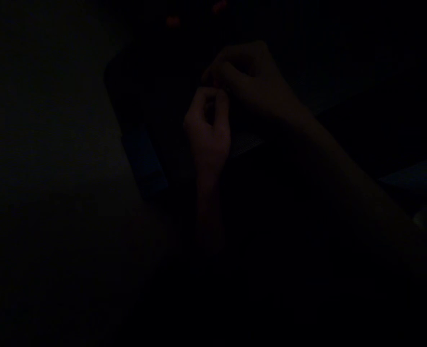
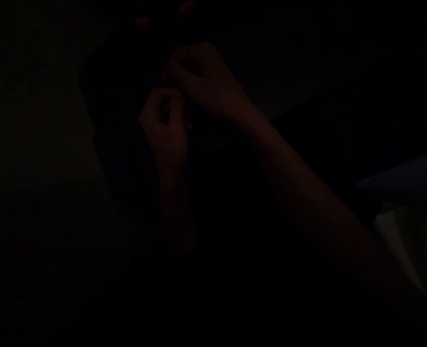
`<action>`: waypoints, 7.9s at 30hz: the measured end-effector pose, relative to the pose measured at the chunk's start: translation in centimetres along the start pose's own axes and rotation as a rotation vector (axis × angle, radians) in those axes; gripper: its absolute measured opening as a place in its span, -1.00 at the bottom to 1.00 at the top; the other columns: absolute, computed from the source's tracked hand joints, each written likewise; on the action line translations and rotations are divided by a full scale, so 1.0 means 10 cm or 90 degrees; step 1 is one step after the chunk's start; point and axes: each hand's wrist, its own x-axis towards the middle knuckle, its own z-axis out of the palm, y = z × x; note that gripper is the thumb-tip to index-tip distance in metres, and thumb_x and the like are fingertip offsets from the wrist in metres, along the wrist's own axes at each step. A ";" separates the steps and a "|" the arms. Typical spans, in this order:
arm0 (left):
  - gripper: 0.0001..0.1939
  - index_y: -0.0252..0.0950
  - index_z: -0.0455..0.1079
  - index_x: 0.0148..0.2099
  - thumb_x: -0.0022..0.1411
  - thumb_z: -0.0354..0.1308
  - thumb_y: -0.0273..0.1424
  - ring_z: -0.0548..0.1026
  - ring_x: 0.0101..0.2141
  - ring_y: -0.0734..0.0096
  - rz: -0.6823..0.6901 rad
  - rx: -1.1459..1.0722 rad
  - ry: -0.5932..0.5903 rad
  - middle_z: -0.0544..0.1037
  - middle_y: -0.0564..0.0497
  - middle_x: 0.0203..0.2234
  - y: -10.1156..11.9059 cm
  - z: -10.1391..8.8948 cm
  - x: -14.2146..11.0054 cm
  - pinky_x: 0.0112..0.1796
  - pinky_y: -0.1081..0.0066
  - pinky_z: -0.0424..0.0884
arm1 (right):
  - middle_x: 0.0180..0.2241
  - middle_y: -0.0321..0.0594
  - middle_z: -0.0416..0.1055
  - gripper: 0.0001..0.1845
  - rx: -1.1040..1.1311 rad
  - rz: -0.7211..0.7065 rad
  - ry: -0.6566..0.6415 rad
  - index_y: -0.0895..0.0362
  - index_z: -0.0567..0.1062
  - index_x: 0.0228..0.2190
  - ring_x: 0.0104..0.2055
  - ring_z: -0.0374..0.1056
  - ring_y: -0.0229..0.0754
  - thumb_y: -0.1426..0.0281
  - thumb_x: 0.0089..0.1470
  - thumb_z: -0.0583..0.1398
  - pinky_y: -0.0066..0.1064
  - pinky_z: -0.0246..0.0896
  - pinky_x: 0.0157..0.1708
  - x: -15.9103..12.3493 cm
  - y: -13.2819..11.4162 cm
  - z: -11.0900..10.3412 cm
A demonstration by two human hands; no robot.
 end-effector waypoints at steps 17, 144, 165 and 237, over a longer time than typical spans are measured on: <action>-0.58 -0.12 0.36 -0.41 0.31 0.17 0.07 0.29 -0.54 0.33 0.012 -0.006 0.002 0.39 0.06 -0.56 0.02 0.01 -0.01 -0.48 0.27 0.25 | -0.38 -0.33 0.56 -0.73 0.004 -0.003 0.012 0.02 0.58 -0.46 -0.24 0.48 -0.15 0.51 0.17 0.14 -0.42 0.34 -0.25 0.02 0.05 0.01; -0.62 -0.15 0.34 -0.36 0.37 0.16 0.00 0.39 -0.44 0.38 -0.044 0.068 -0.034 0.43 0.08 -0.51 0.04 -0.04 -0.01 -0.41 0.36 0.32 | -0.39 -0.29 0.58 -0.71 0.008 0.000 0.022 0.19 0.65 -0.39 -0.28 0.48 -0.26 0.64 0.22 0.15 -0.46 0.27 -0.28 0.04 0.02 0.02; -0.66 -0.17 0.33 -0.34 0.40 0.14 -0.07 0.47 -0.40 0.35 -0.055 0.092 -0.037 0.44 0.07 -0.49 0.07 -0.04 -0.02 -0.37 0.37 0.39 | -0.38 -0.33 0.59 -0.71 -0.001 -0.010 0.016 -0.07 0.57 -0.50 -0.23 0.51 -0.10 0.47 0.17 0.16 -0.31 0.34 -0.25 0.04 0.07 0.02; -0.69 -0.27 0.47 -0.26 0.36 0.03 -0.18 0.51 -0.37 0.23 -0.203 0.176 -0.048 0.55 -0.03 -0.42 0.22 -0.10 -0.02 -0.30 0.35 0.37 | -0.31 -0.21 0.60 -0.70 0.083 0.067 -0.012 0.12 0.62 -0.30 -0.21 0.50 -0.07 0.21 0.27 0.17 -0.35 0.29 -0.21 0.03 0.10 0.12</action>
